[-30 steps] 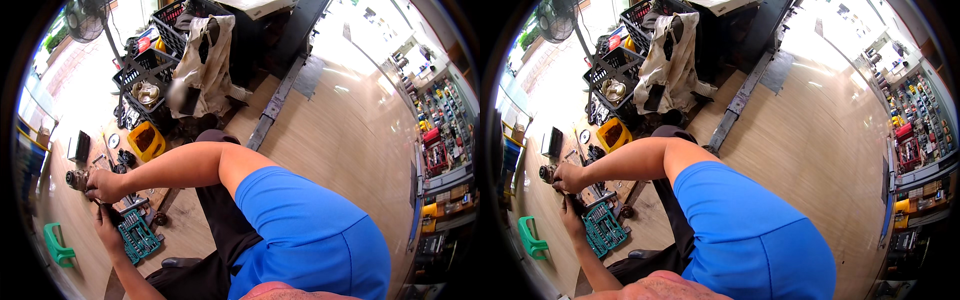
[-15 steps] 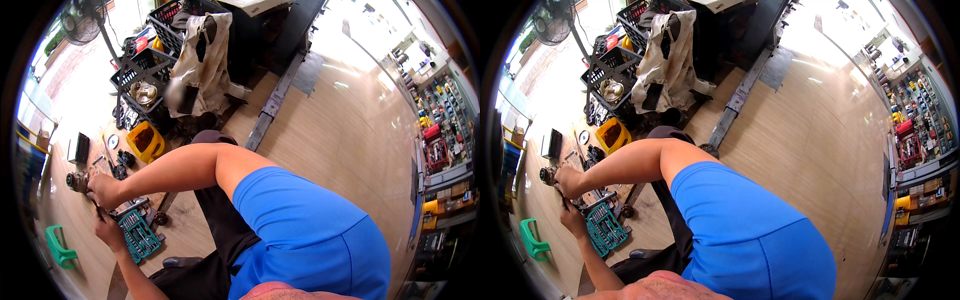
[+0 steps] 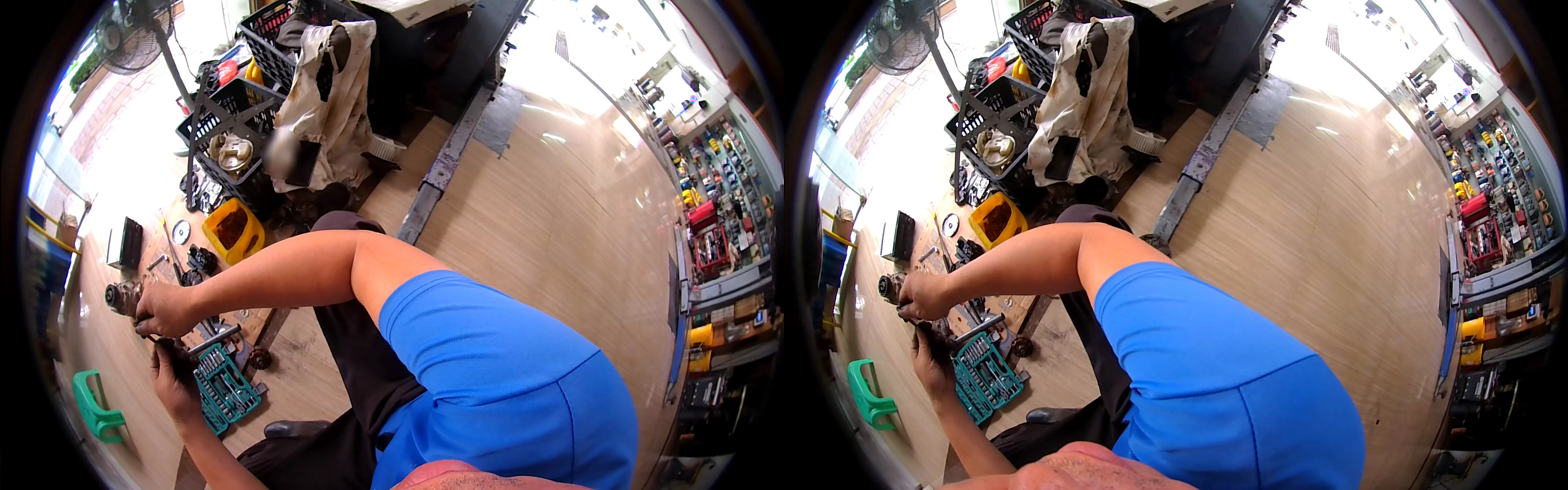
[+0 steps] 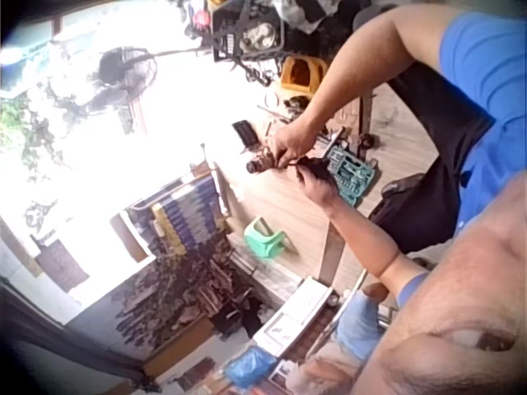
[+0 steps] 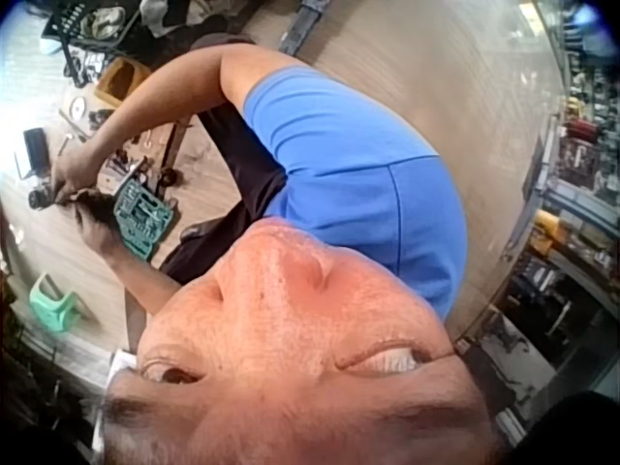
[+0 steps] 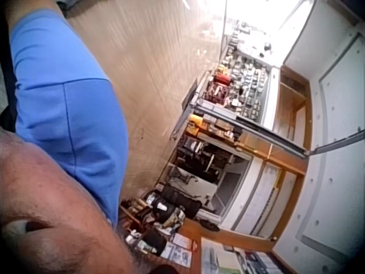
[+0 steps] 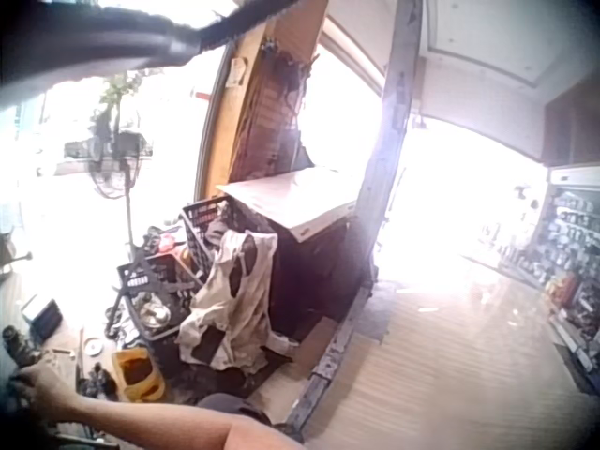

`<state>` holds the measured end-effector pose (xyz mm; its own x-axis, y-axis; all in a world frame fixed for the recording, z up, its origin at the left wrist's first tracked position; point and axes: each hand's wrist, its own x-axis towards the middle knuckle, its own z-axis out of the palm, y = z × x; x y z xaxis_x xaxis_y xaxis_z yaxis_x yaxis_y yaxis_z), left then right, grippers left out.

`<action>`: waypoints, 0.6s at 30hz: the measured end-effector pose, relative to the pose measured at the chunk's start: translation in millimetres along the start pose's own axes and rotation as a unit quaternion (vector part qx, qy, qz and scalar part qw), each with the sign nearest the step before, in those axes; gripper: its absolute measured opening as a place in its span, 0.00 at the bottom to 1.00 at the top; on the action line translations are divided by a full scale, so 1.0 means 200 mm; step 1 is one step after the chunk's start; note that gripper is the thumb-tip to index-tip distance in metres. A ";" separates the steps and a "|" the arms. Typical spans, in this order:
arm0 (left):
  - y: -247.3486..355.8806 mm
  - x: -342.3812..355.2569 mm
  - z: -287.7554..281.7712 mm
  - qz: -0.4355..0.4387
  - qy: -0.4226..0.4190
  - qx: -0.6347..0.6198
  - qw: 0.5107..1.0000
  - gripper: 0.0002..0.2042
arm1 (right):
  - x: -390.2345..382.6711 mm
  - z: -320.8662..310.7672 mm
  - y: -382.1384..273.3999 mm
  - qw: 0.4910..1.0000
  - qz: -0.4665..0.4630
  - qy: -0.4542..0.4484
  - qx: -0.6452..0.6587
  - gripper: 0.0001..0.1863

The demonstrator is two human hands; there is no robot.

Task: The person repairs an alternator by hand, using a small screwdriver to manipulate the internal components and wires before assembling the parts.

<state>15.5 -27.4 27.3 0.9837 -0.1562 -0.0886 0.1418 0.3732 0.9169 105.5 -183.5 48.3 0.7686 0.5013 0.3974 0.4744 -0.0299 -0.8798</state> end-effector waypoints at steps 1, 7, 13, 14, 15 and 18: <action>0.00 -0.01 -0.03 0.004 0.012 0.013 1.000 0.12 | 0.00 0.00 -0.04 1.000 0.002 -0.005 -0.006 0.12; -0.01 0.00 -0.02 0.033 0.080 0.126 0.988 0.13 | 0.00 0.06 -0.02 0.997 -0.007 0.049 -0.065 0.11; -0.01 0.00 -0.07 0.051 0.088 0.149 0.983 0.14 | 0.02 0.11 -0.01 0.993 -0.003 0.065 -0.102 0.11; -0.02 0.00 -0.08 0.048 0.070 0.098 0.992 0.14 | 0.03 0.12 -0.02 0.994 -0.008 0.060 -0.095 0.11; -0.02 0.00 -0.09 0.045 0.053 0.047 0.997 0.14 | 0.04 0.13 0.00 0.995 -0.048 0.061 -0.069 0.12; 0.06 -0.06 0.22 0.010 0.110 -0.059 0.992 0.13 | 0.06 0.09 0.11 0.993 -0.102 0.058 -0.022 0.12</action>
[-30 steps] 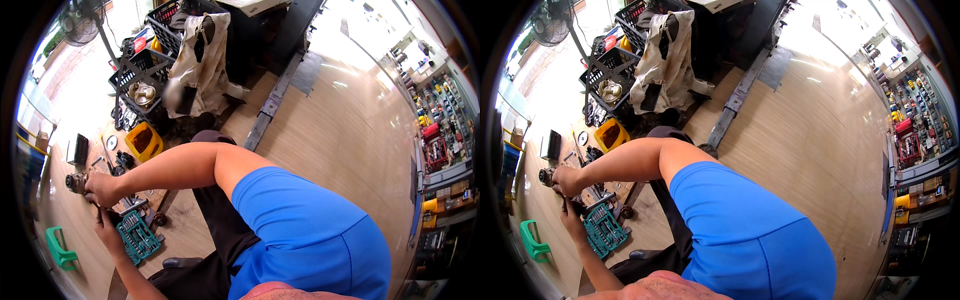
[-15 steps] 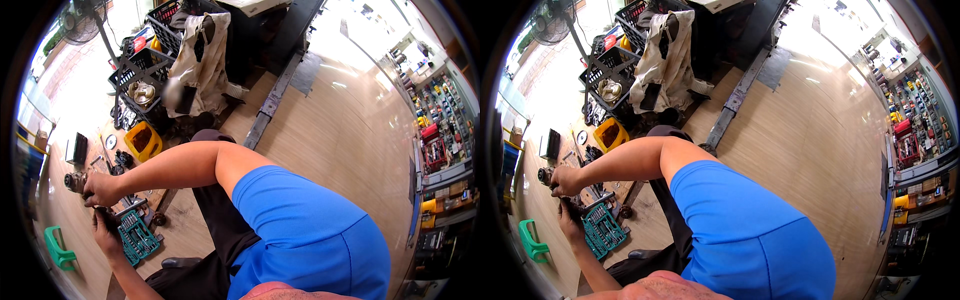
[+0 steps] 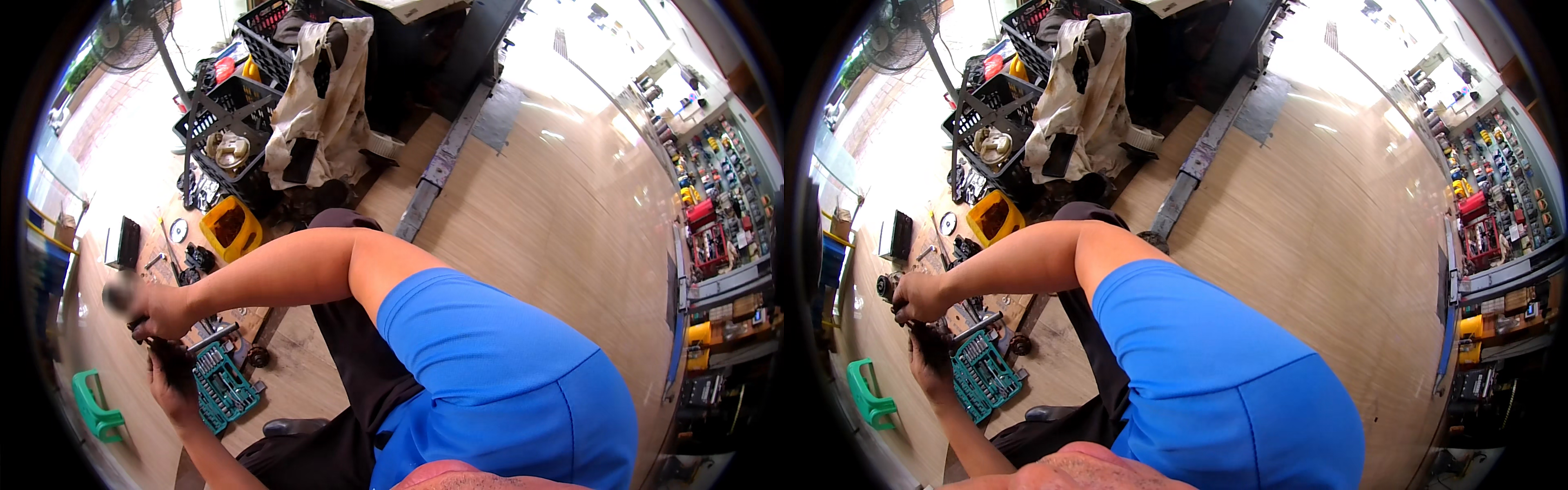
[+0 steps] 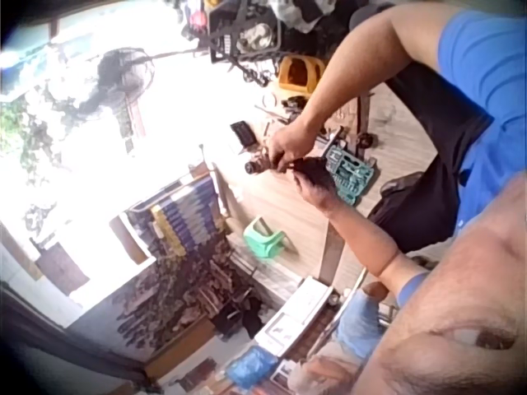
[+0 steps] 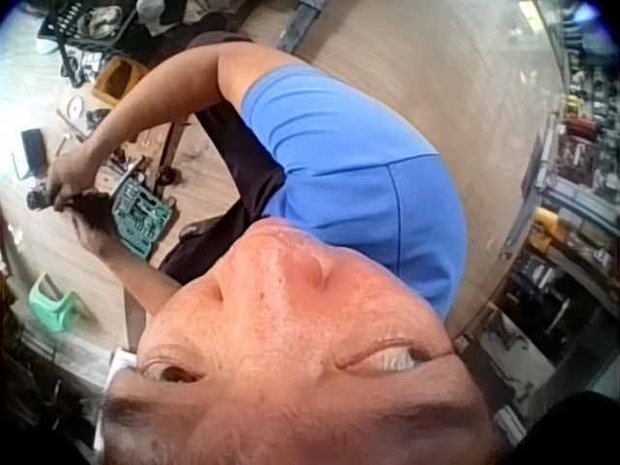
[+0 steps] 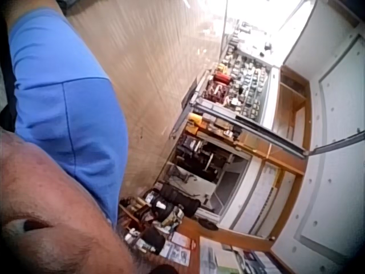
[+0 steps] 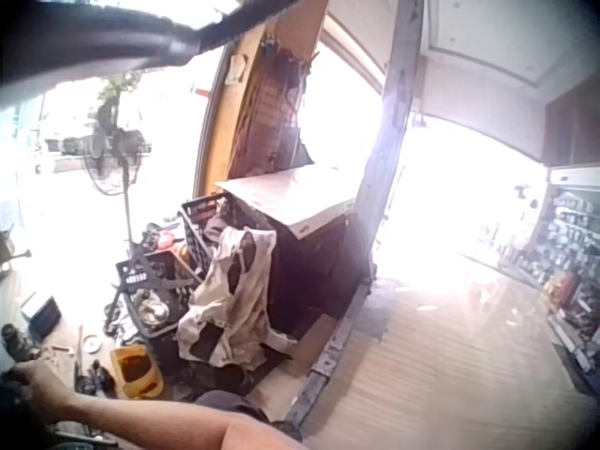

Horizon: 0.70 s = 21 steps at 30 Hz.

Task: The person repairs an alternator by hand, using a small screwdriver to manipulate the internal components and wires before assembling the parts.

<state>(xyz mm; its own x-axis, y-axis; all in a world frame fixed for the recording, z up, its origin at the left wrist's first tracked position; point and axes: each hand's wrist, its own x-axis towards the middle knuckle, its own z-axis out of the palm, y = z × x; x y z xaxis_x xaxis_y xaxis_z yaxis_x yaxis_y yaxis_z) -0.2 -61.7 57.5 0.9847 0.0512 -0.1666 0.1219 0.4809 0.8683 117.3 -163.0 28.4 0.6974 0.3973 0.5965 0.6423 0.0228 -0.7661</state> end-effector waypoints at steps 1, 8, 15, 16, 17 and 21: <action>0.01 0.01 -0.05 0.002 -0.049 -0.001 0.999 0.13 | 0.02 0.01 0.00 1.000 -0.013 -0.007 0.015 0.12; -0.01 0.13 -0.32 0.068 -0.078 0.207 0.973 0.13 | 0.00 0.03 0.02 0.999 0.040 0.002 -0.011 0.11; -0.07 0.14 -0.22 0.291 0.090 0.642 0.704 0.17 | -0.07 0.08 0.00 0.980 0.166 0.075 -0.082 0.10; -0.06 0.14 -0.22 0.256 0.085 0.614 0.741 0.17 | -0.07 0.07 -0.01 0.981 0.168 0.066 -0.076 0.10; -0.05 0.13 -0.22 0.221 0.079 0.585 0.776 0.17 | -0.06 0.06 -0.02 0.983 0.163 0.054 -0.061 0.11; -0.01 0.11 -0.34 0.048 -0.052 0.200 0.977 0.17 | -0.03 0.01 -0.08 0.993 0.111 -0.021 0.038 0.12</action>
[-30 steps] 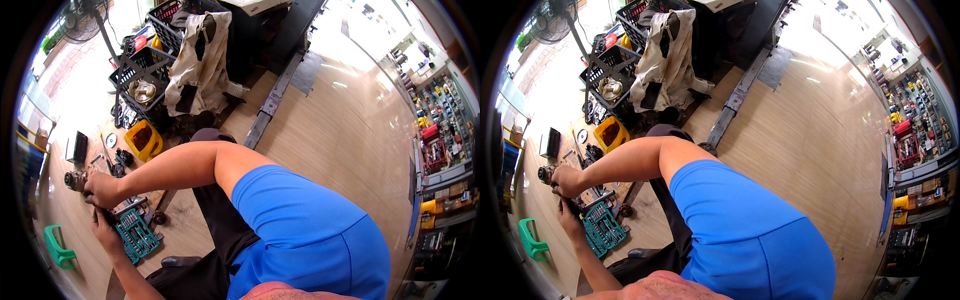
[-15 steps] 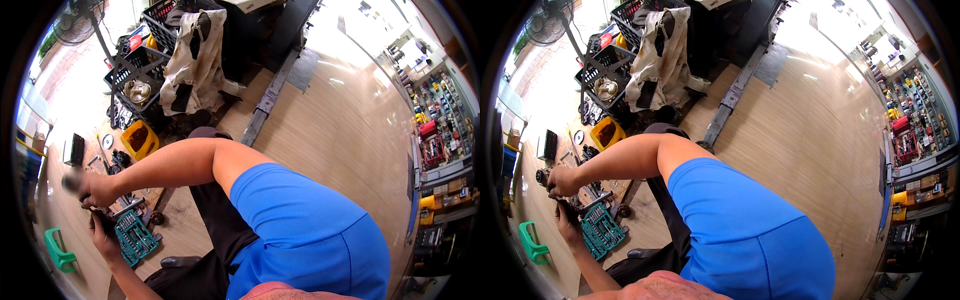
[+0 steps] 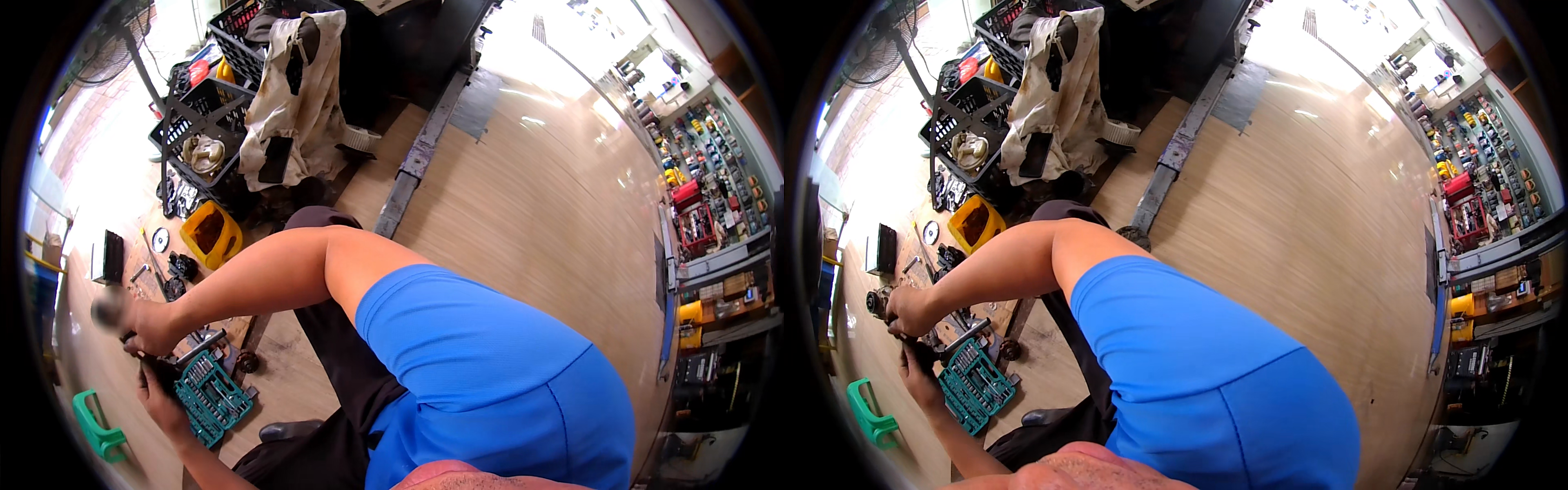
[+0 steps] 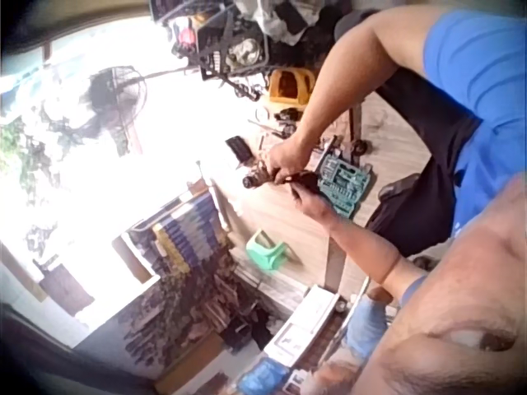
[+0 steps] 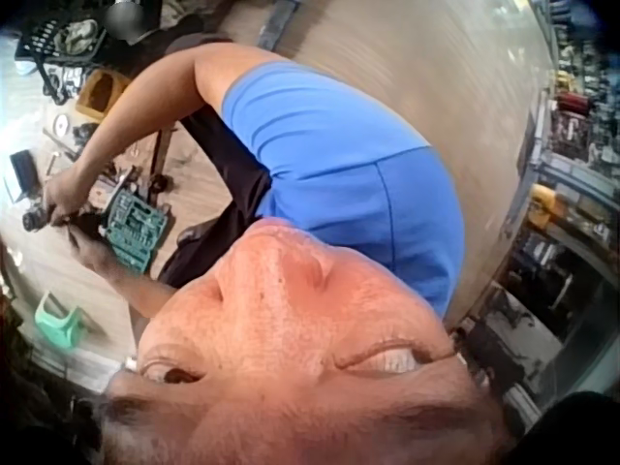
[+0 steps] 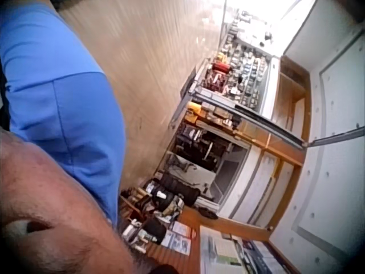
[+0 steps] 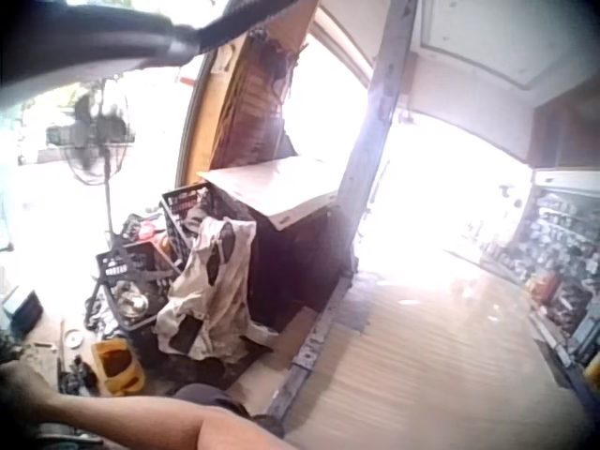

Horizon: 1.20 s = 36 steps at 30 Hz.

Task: The person repairs an alternator by hand, using a small screwdriver to manipulate the internal components and wires before assembling the parts.

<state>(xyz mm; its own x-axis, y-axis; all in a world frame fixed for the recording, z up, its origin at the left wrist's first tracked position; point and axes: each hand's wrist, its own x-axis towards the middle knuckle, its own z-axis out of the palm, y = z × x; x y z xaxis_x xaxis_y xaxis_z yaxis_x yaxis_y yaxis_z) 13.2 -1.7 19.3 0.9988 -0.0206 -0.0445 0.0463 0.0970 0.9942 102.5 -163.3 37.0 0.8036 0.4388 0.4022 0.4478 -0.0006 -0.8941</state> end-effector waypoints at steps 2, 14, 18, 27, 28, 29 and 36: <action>0.04 -0.01 0.01 -0.026 -0.063 -0.073 0.995 0.15 | -0.01 -0.02 -0.01 1.000 -0.007 -0.019 0.019 0.13; -0.02 0.02 0.03 0.011 -0.008 0.014 1.000 0.16 | -0.04 0.02 -0.01 0.990 -0.019 0.067 -0.125 0.12; -0.05 0.03 0.05 0.050 0.103 0.153 0.982 0.16 | -0.06 0.05 -0.02 0.987 0.028 0.086 -0.133 0.11; -0.04 0.01 0.09 0.074 0.132 0.311 0.938 0.15 | -0.09 0.01 -0.05 0.997 0.026 0.061 -0.048 0.11; -0.04 0.01 0.09 0.045 0.096 0.211 0.972 0.15 | -0.09 -0.01 -0.05 0.997 0.021 0.054 -0.053 0.11; -0.04 0.01 0.07 0.017 0.059 0.108 0.992 0.15 | -0.08 -0.03 -0.06 0.997 0.016 0.046 -0.058 0.11; 0.08 -0.06 0.07 -0.066 -0.136 -0.216 0.965 0.15 | -0.06 -0.13 -0.15 0.993 -0.016 -0.028 0.111 0.08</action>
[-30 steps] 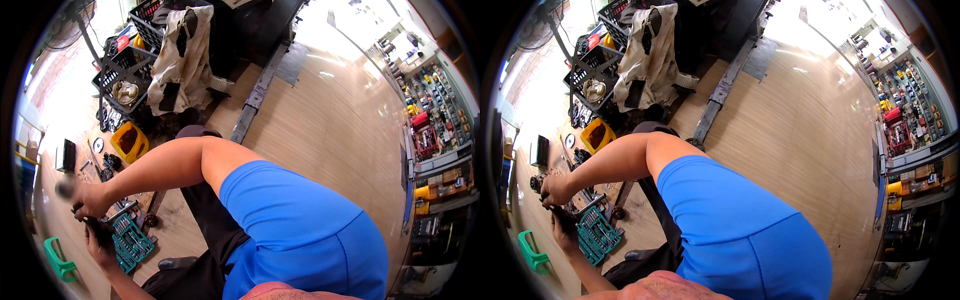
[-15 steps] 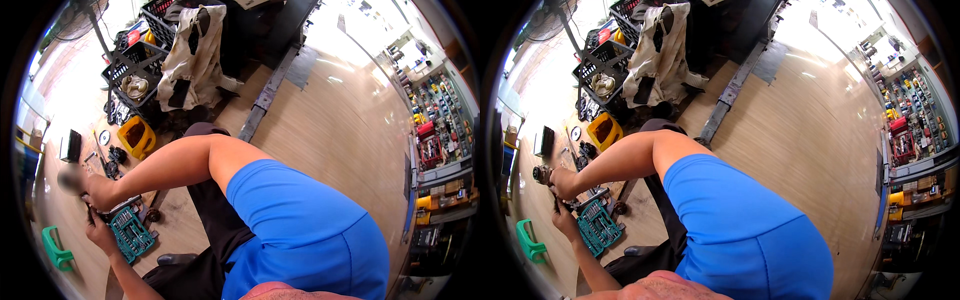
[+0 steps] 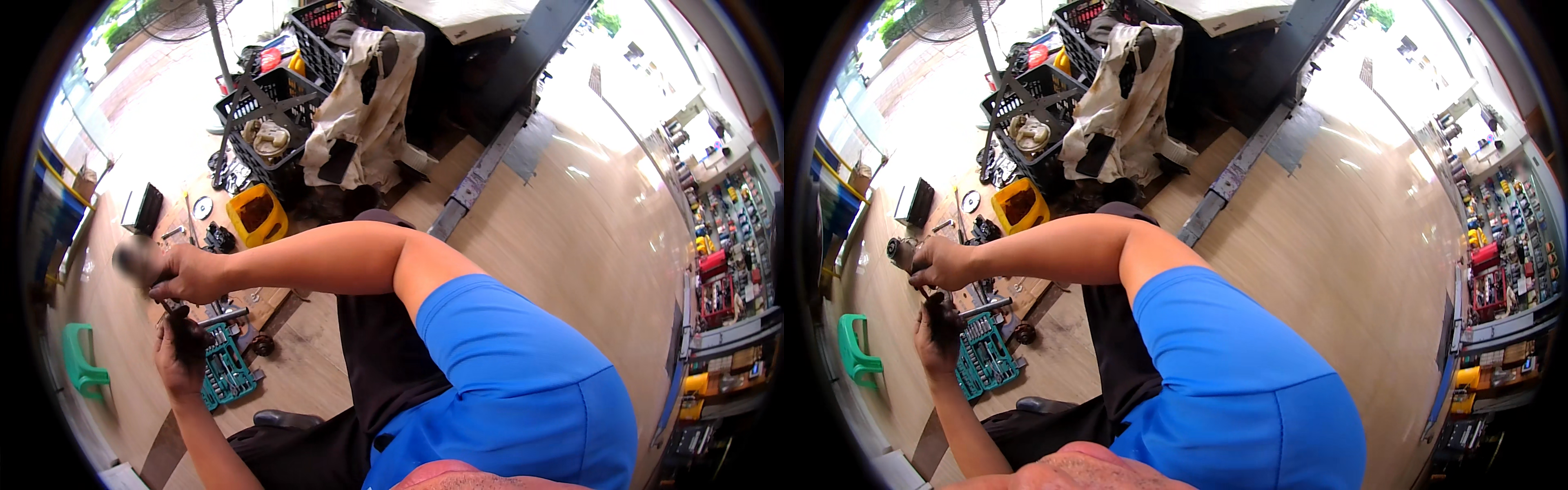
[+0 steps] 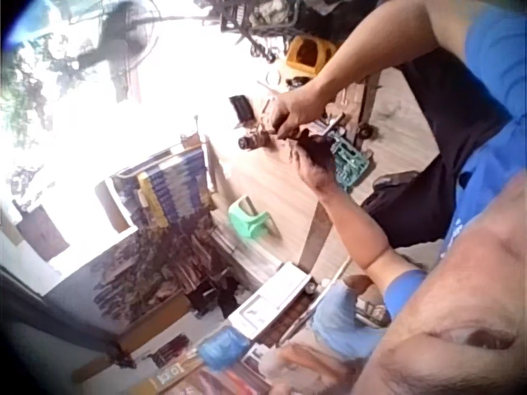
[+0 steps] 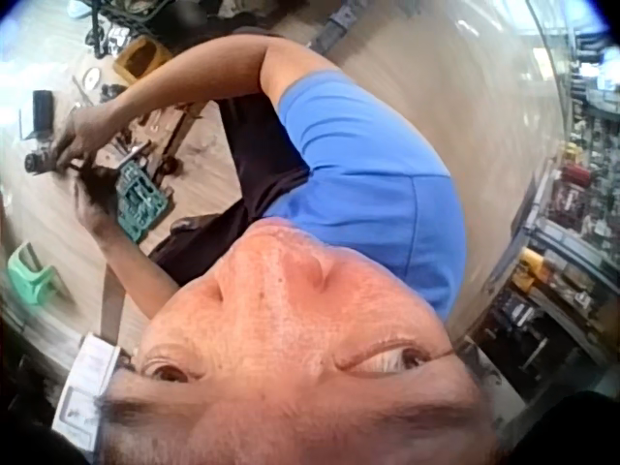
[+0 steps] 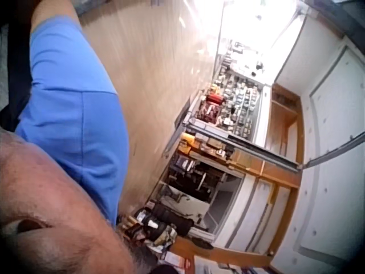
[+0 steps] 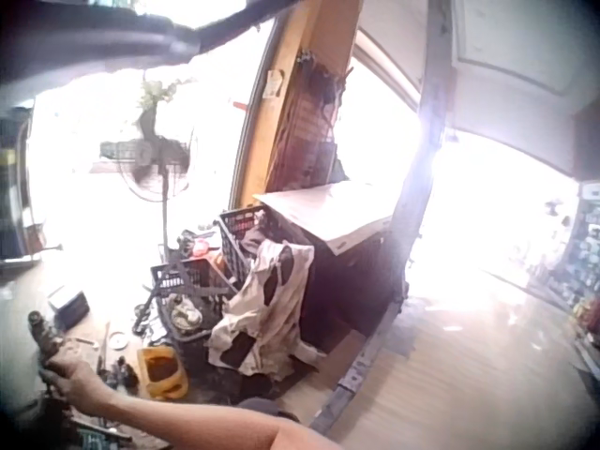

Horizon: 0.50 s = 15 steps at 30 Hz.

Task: The person repairs an alternator by hand, using a small screwdriver to manipulate the internal components and wires before assembling the parts.

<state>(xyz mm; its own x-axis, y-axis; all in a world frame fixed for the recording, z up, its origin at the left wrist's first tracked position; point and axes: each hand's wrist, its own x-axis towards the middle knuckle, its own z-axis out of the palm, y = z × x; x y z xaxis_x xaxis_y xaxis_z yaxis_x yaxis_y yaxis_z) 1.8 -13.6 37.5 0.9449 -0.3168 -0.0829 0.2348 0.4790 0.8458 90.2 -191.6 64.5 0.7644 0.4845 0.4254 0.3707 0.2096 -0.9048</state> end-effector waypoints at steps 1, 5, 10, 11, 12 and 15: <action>-0.01 0.00 0.01 -0.002 0.000 -0.019 1.000 0.15 | -0.01 -0.01 -0.01 1.000 -0.006 -0.005 0.002 0.08; -0.04 0.01 0.01 0.016 0.045 -0.012 0.999 0.10 | -0.02 0.00 -0.06 0.999 -0.013 -0.021 -0.048 0.08; -0.05 0.03 0.00 0.061 0.134 0.097 0.984 0.09 | -0.02 0.00 -0.05 0.978 -0.092 -0.020 -0.186 0.07; -0.03 0.03 0.05 0.087 0.166 0.174 0.967 0.09 | -0.03 -0.01 -0.05 0.982 -0.077 -0.027 -0.171 0.07; -0.03 0.05 0.11 0.109 0.195 0.249 0.942 0.10 | -0.03 -0.03 -0.03 0.982 -0.001 -0.022 -0.189 0.07; -0.02 0.03 0.09 0.141 0.237 0.391 0.878 0.10 | -0.02 0.02 -0.03 0.980 0.004 0.012 -0.200 0.09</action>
<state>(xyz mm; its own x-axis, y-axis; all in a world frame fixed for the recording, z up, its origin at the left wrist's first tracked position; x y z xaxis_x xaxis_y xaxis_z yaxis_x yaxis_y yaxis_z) 2.2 -33.0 43.4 0.9727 0.1887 0.1349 -0.0775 -0.2838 0.9557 82.7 -191.5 69.0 0.7783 0.4643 0.4228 0.5381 -0.1462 -0.8301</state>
